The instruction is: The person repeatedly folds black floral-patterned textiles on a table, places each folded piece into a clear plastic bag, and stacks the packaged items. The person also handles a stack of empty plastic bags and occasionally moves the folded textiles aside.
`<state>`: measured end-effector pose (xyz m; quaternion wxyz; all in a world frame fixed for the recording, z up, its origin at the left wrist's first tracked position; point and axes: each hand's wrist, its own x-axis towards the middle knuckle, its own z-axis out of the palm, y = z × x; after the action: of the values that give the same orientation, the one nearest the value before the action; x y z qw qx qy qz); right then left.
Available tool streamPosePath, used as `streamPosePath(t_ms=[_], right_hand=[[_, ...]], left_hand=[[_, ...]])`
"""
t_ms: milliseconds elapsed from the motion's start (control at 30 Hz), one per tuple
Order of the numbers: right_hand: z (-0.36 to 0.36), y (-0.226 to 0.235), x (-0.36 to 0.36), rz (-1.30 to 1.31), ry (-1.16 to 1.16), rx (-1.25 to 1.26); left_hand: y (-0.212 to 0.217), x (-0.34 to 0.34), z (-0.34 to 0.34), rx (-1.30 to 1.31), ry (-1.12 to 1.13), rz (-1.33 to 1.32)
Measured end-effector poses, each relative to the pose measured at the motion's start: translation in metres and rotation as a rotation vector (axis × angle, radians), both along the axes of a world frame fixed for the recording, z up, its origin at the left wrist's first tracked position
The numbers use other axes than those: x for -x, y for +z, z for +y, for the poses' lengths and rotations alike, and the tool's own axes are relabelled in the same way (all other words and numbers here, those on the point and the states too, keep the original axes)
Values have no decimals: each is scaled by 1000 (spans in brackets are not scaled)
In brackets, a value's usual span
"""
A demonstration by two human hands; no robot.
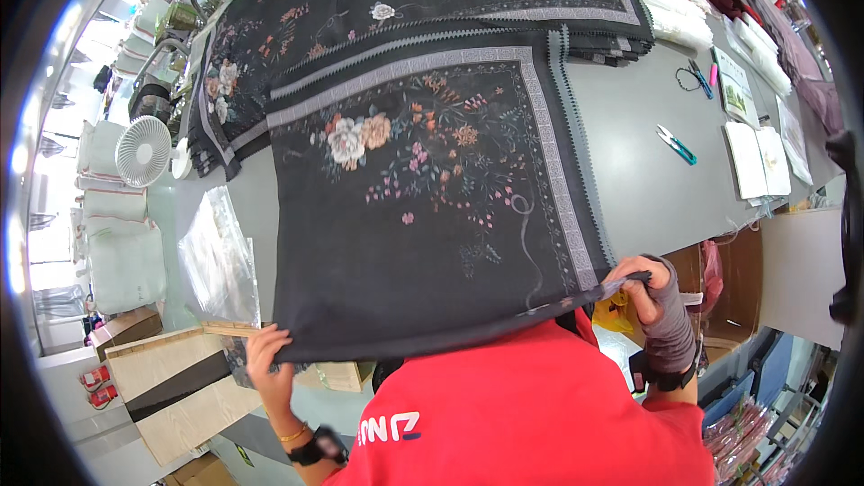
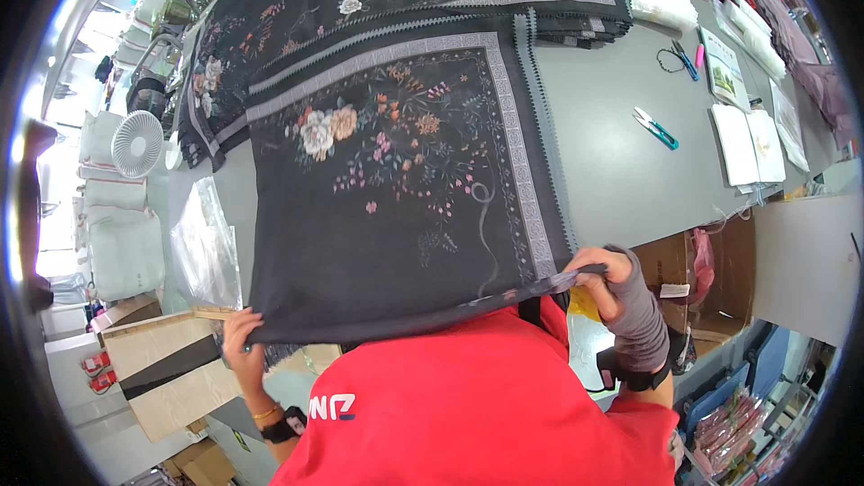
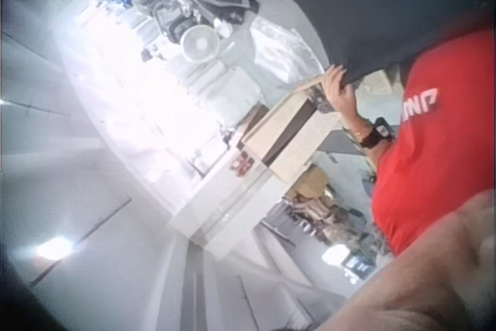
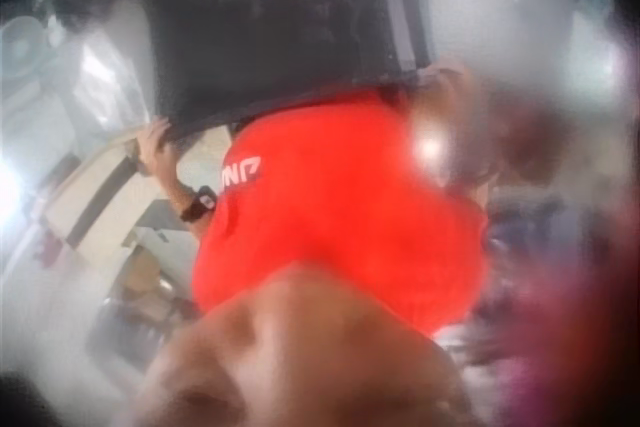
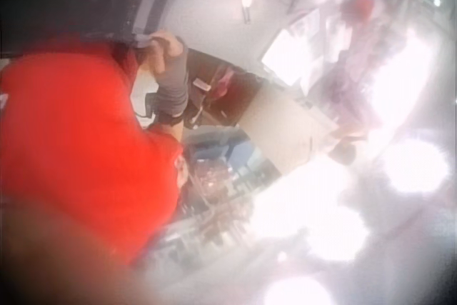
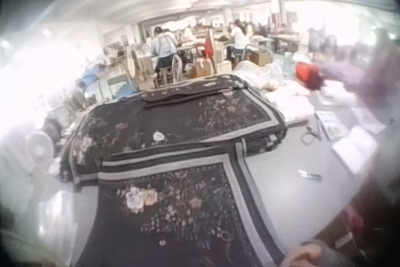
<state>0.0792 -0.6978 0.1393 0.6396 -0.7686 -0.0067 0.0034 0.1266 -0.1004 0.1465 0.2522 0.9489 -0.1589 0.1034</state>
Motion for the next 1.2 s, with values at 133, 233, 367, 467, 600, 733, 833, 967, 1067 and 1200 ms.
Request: streamPosePath(t_ms=[133,233,367,467,600,733,833,967,1067,1200], right_hand=[[4,-20,-6,-64,-394,241],[-1,-41,-54,-83,-445,324],[-1,-72,-131,-97,-447,491],[5,-78,-165,-26,-444,740],[2,-55,-137,166,-380,688],[-7,-36,-68,-91,-17,733],[-11,-31,-49,15,179,978],[-24,-20,-103,-260,-52,897],[-32,-19,-179,-117,-213,688],[-33,-59,-284,-76,-294,840]], left_hand=[[20,-16,22,446,162,116],[-3,-88,26,845,338,237],[-57,-193,10,842,239,424],[-87,-232,-6,883,270,623],[-81,-195,-8,655,385,563],[-57,-101,0,98,-56,375],[-44,-67,13,-240,-49,409],[-37,-123,37,-160,-53,50],[-47,-205,44,86,243,193],[-73,-300,29,-1,238,272]])
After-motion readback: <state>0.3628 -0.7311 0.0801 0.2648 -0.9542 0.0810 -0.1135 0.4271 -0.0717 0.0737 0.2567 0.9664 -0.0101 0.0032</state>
